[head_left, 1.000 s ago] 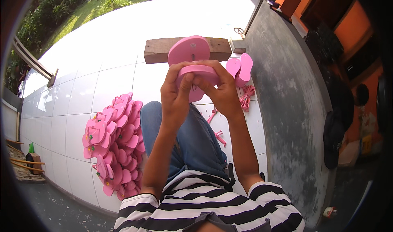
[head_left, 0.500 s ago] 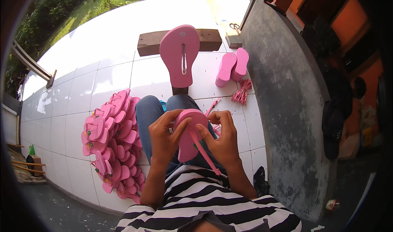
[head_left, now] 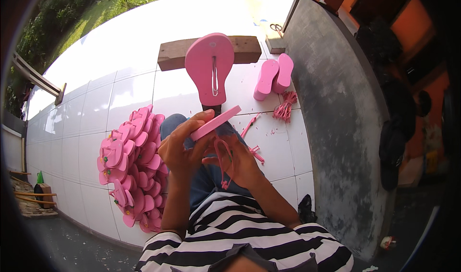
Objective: The person attaches pink straps to pink flip-flop soles. They pick up each sole, place it over a metal pulling tool mounted on a wooden block, and pull the plastic straps through the holes by hand.
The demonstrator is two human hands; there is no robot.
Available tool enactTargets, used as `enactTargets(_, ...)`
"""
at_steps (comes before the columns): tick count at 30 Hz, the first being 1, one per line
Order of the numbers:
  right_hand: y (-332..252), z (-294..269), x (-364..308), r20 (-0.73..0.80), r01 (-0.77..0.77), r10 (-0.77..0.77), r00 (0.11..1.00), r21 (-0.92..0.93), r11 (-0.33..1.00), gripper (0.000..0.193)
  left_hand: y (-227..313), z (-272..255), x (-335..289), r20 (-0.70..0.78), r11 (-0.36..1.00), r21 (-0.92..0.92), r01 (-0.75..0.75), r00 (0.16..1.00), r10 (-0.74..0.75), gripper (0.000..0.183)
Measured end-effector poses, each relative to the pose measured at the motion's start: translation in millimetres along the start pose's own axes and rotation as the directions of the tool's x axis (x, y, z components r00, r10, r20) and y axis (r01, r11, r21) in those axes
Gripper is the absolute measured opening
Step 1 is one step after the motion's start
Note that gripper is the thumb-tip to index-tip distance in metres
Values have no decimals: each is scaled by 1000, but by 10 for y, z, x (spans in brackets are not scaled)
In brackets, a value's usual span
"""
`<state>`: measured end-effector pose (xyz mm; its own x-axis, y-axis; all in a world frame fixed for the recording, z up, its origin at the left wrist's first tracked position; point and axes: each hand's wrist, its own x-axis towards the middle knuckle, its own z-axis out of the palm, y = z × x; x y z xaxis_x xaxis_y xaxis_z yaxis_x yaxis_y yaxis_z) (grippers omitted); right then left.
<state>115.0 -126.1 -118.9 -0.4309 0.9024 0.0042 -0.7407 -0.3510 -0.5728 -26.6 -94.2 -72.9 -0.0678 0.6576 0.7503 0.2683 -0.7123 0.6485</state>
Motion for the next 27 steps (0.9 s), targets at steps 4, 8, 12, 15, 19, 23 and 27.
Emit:
enactTargets(4, 101, -138, 174, -205, 128, -47, 978, 404, 906, 52, 39, 77, -263, -161, 954, -299, 28, 984, -79, 32)
enactTargets(8, -236, -432, 384, -249, 498, -484, 839, -6, 867, 42, -301, -116, -383, -1, 978, 74, 194, 981, -194, 38)
enactTargets(12, -590, -293, 400, 90, 457, -570, 817, -704, 543, 31, -234, -93, -4, 105, 985, 72, 158, 981, -165, 33)
enactTargets(15, -804, -146, 515, 546, 554, -433, 717, -824, -121, 40, -171, 16, 247, 117, 998, 7, -57, 992, 56, 27)
enactTargets(19, -829, -106, 605, 580, 596, -500, 642, -789, -151, 37, -219, 12, 336, 118, 979, 88, -181, 978, 171, 25)
enactTargets(23, -841, -158, 651, 580, 587, -549, 602, -788, -189, 36, -208, 65, 438, 126, 975, 126, -182, 978, 166, 27)
enactTargets(27, -883, -105, 668, 556, 569, -562, 613, -803, -174, 35, -227, 99, 497, 91, 984, 109, -138, 988, 129, 27)
